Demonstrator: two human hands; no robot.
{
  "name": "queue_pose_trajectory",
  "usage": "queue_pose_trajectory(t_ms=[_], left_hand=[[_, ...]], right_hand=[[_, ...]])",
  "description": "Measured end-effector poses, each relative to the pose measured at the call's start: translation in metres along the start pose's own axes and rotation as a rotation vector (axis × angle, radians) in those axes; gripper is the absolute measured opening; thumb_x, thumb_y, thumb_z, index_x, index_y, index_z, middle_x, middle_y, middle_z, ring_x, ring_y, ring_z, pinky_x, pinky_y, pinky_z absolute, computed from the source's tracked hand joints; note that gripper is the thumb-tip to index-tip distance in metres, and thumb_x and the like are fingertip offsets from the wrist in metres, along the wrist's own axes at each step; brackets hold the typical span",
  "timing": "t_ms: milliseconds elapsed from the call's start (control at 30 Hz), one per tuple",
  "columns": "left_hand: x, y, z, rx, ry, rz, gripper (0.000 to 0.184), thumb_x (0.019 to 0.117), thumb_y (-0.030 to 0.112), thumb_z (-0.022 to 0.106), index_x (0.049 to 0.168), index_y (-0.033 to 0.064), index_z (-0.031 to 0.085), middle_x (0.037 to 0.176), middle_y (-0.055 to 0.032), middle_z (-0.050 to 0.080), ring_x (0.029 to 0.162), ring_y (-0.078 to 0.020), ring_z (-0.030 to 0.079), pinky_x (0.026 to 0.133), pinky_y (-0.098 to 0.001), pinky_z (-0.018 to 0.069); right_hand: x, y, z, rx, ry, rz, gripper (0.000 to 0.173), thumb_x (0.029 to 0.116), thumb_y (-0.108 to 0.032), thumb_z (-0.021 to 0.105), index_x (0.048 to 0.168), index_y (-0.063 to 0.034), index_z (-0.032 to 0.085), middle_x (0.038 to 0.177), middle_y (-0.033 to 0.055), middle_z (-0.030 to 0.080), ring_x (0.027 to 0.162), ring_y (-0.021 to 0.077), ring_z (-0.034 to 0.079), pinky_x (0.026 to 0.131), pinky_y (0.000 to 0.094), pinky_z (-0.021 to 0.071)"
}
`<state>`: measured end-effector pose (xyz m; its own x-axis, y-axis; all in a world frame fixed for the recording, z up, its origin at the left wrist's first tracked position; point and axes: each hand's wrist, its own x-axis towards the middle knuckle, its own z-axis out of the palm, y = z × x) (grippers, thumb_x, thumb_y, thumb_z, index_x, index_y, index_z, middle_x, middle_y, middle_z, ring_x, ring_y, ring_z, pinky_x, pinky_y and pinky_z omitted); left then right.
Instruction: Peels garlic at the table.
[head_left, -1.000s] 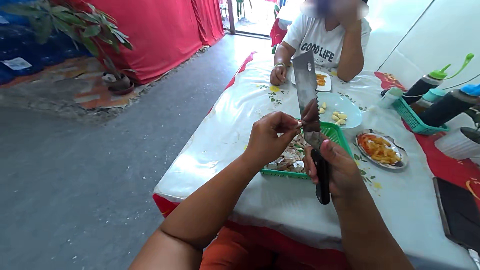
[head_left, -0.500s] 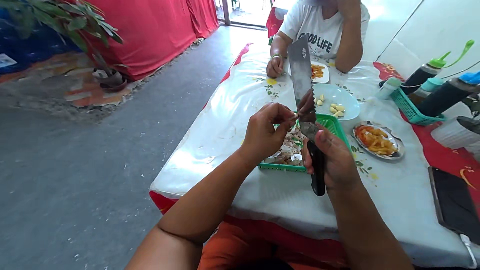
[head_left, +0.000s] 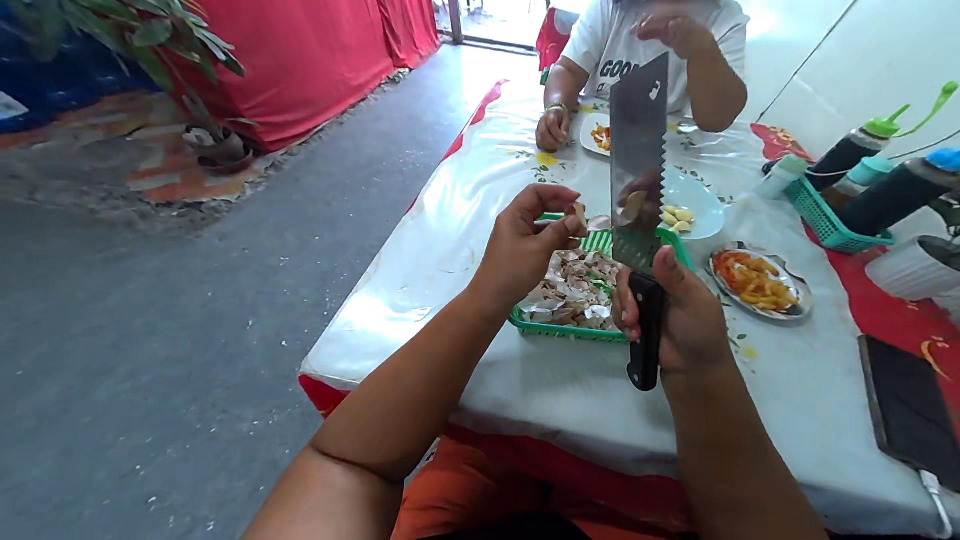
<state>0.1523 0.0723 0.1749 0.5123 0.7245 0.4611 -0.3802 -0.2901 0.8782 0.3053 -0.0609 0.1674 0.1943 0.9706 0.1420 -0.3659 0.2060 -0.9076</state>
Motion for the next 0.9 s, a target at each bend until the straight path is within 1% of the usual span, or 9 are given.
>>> queue_pose_trajectory(t_ms=[167,233,333,400,500,633,733,833,900], left_hand=[[0.0049,0.003,-0.0043,-0.07,0.094,-0.07,0.024,0.1025,0.001,0.055,0.126,0.006,0.058,0.114,-0.005,0.066,0.093,-0.0133,0.07,0.079,-0.0288,0.061],[0.0042,0.003,-0.0045,-0.121,0.082,-0.12,0.025,0.1022,0.001,0.054,0.126,0.0053,0.058,0.111,-0.0045,0.067,0.092,-0.0118,0.068,0.08,-0.0267,0.0588],[0.0047,0.0011,-0.0034,-0.124,0.043,-0.166,0.024,0.0988,0.0,0.06,0.123,0.0047,0.06,0.107,-0.0038,0.067,0.089,-0.01,0.067,0.078,-0.0241,0.0571],[0.0041,0.0015,-0.0025,-0.089,0.024,-0.175,0.024,0.0981,0.001,0.062,0.122,0.0045,0.063,0.104,-0.0029,0.066,0.087,-0.0102,0.066,0.077,-0.0242,0.0573],[0.0037,0.0041,-0.0011,-0.046,-0.011,-0.209,0.03,0.0976,0.0,0.063,0.128,0.002,0.06,0.101,-0.0048,0.069,0.084,-0.011,0.068,0.076,-0.0251,0.0584],[0.0012,0.0069,0.0022,0.014,-0.015,-0.225,0.015,0.0949,-0.001,0.067,0.109,0.0027,0.064,0.093,-0.0032,0.072,0.08,-0.0091,0.069,0.072,-0.0232,0.059],[0.0007,0.0056,0.0026,0.078,-0.031,-0.207,0.014,0.0939,0.0,0.069,0.108,0.0019,0.067,0.092,-0.0041,0.072,0.079,-0.0095,0.07,0.071,-0.0237,0.0596],[-0.0003,0.005,0.0031,0.134,-0.048,-0.194,0.013,0.0931,0.002,0.071,0.106,0.0024,0.069,0.09,-0.0039,0.073,0.077,-0.0096,0.07,0.069,-0.0244,0.0596],[-0.001,0.0052,0.0033,0.139,-0.058,-0.189,0.012,0.0931,0.003,0.072,0.105,0.0021,0.07,0.089,-0.0039,0.073,0.076,-0.0094,0.07,0.069,-0.0241,0.0593]], right_hand=[[0.0009,-0.0023,-0.002,0.028,0.02,0.009,0.047,0.1022,-0.054,0.052,0.115,-0.0091,0.057,0.063,0.0034,0.055,0.046,0.0098,0.056,0.044,0.0225,0.0533],[0.0003,-0.0019,-0.0013,0.028,0.022,0.045,0.045,0.1048,-0.051,0.048,0.11,-0.0074,0.057,0.063,0.0038,0.056,0.045,0.0099,0.056,0.044,0.0225,0.0532],[-0.0003,-0.003,-0.0007,-0.004,0.002,0.078,0.046,0.1053,-0.052,0.045,0.104,-0.0086,0.058,0.062,0.0033,0.056,0.045,0.0094,0.055,0.044,0.0221,0.0527],[-0.0014,-0.0029,-0.0015,-0.012,-0.009,0.075,0.046,0.1039,-0.054,0.047,0.112,-0.0098,0.058,0.063,0.0032,0.056,0.045,0.0093,0.056,0.044,0.0219,0.0527],[-0.0018,-0.003,-0.0028,-0.036,-0.054,0.063,0.058,0.1,-0.058,0.054,0.138,-0.0148,0.051,0.065,0.0023,0.057,0.047,0.0085,0.057,0.045,0.0208,0.0529],[-0.003,-0.0029,-0.0024,-0.064,-0.147,0.056,0.063,0.0981,-0.059,0.057,0.147,-0.0202,0.046,0.065,0.0027,0.059,0.047,0.0083,0.059,0.045,0.0204,0.054],[-0.0033,-0.002,-0.0027,-0.099,-0.202,0.044,0.059,0.1016,-0.054,0.055,0.152,-0.0247,0.043,0.063,0.0018,0.06,0.048,0.0074,0.06,0.046,0.0195,0.054],[-0.0033,-0.0012,-0.003,-0.129,-0.205,0.038,0.051,0.1064,-0.045,0.048,0.153,-0.0241,0.041,0.064,0.002,0.059,0.049,0.0078,0.06,0.047,0.0195,0.0541],[-0.0034,-0.002,-0.0017,-0.145,-0.179,0.051,0.052,0.1062,-0.046,0.048,0.153,-0.0238,0.042,0.063,0.0019,0.058,0.048,0.0078,0.059,0.046,0.0195,0.054]])
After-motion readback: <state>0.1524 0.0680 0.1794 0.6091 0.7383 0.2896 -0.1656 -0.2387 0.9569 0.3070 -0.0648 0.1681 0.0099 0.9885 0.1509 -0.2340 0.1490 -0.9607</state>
